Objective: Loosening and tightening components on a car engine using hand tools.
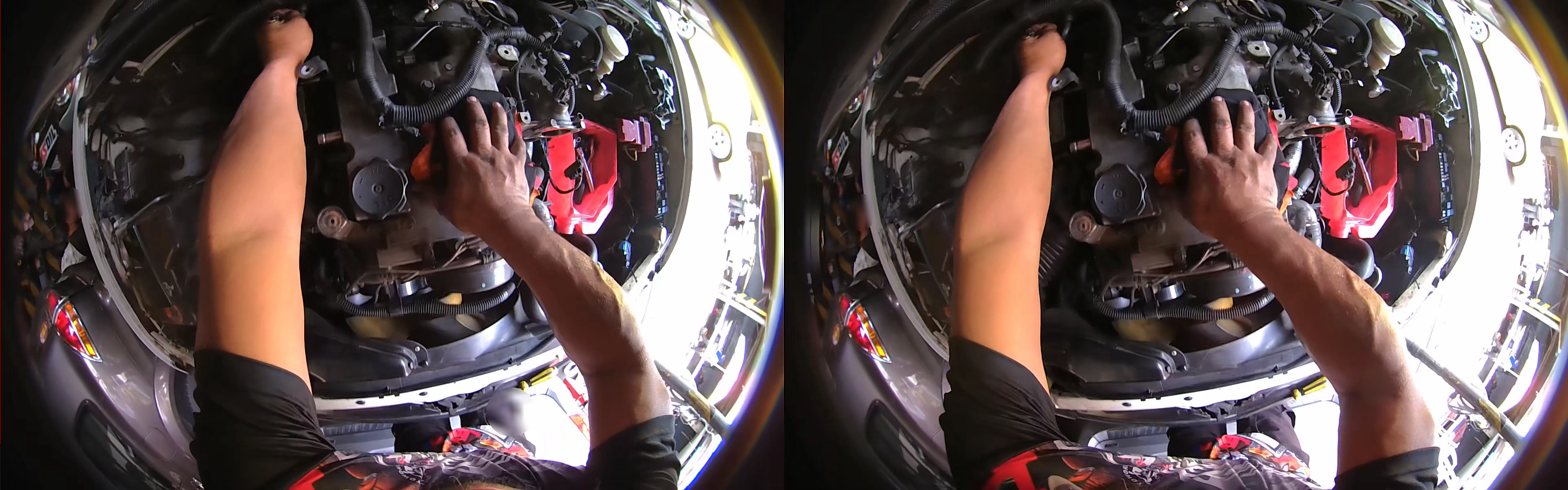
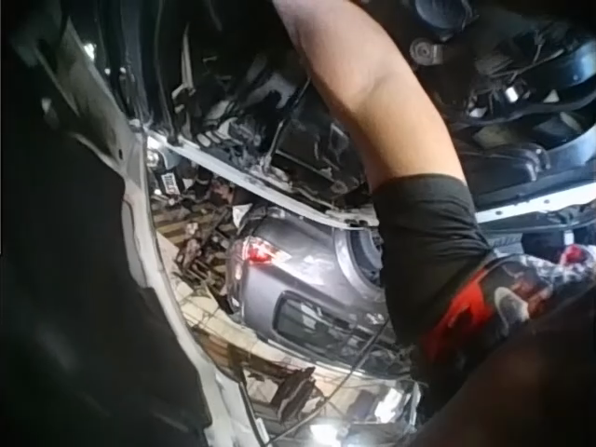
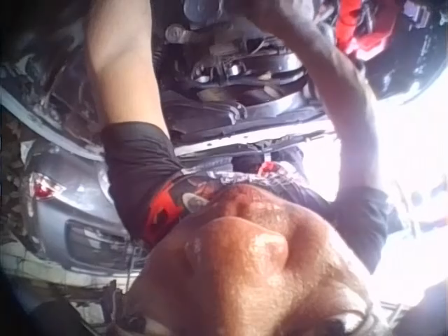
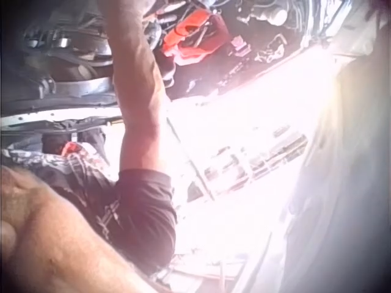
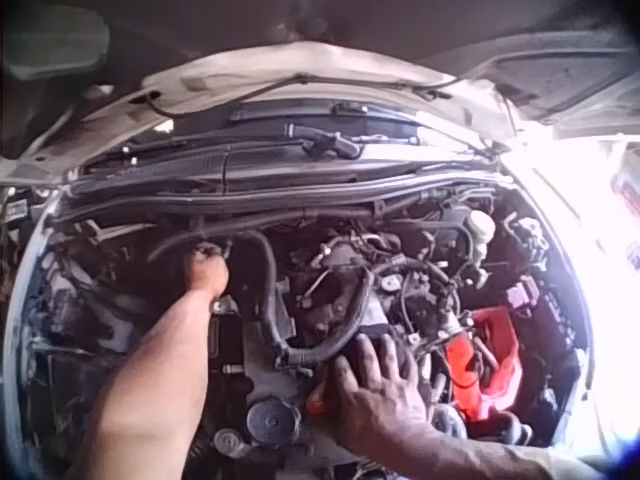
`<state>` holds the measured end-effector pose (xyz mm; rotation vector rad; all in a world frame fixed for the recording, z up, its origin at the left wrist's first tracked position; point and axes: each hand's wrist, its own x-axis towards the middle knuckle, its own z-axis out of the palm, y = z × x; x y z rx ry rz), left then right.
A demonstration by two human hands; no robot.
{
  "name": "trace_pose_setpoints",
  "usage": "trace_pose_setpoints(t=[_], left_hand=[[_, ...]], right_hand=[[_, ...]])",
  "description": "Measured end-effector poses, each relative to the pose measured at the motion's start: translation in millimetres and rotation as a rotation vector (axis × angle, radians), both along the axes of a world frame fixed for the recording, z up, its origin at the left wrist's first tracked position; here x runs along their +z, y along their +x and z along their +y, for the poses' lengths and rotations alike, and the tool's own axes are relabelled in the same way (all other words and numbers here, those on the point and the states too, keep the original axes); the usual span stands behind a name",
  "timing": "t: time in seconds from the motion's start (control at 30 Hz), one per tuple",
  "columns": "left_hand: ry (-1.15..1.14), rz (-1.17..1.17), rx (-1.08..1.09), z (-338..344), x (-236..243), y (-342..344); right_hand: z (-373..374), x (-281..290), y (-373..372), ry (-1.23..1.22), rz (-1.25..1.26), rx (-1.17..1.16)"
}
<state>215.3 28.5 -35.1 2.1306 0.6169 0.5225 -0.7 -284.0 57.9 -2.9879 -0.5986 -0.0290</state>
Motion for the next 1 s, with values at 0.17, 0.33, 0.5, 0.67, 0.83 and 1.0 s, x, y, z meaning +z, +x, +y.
trace_pose_setpoints(t=[0.17,0.33,0.5,0.67,0.83,1.0], left_hand=[[0.142,0.029,0.042,19.1,-17.8,23.3],[0.060,0.201,-0.042,13.3,-43.7,24.6],[-0.033,0.331,-0.054,33.3,-52.6,7.1],[-0.128,0.437,-0.054,58.4,-45.8,-10.0],[-0.227,0.448,0.042,97.1,-33.7,-27.3],[-0.232,0.302,-0.074,65.4,-30.0,-46.5]], right_hand=[[8.3,2.5,1.9,0.046,0.078,0.034],[-2.8,3.1,-0.4,0.051,0.026,0.028],[2.0,1.8,1.3,0.030,0.036,0.020],[2.4,4.7,-0.2,0.002,0.084,-0.003],[12.4,11.2,-5.7,0.028,0.074,0.027],[2.3,3.6,-0.8,0.030,0.067,0.003]])
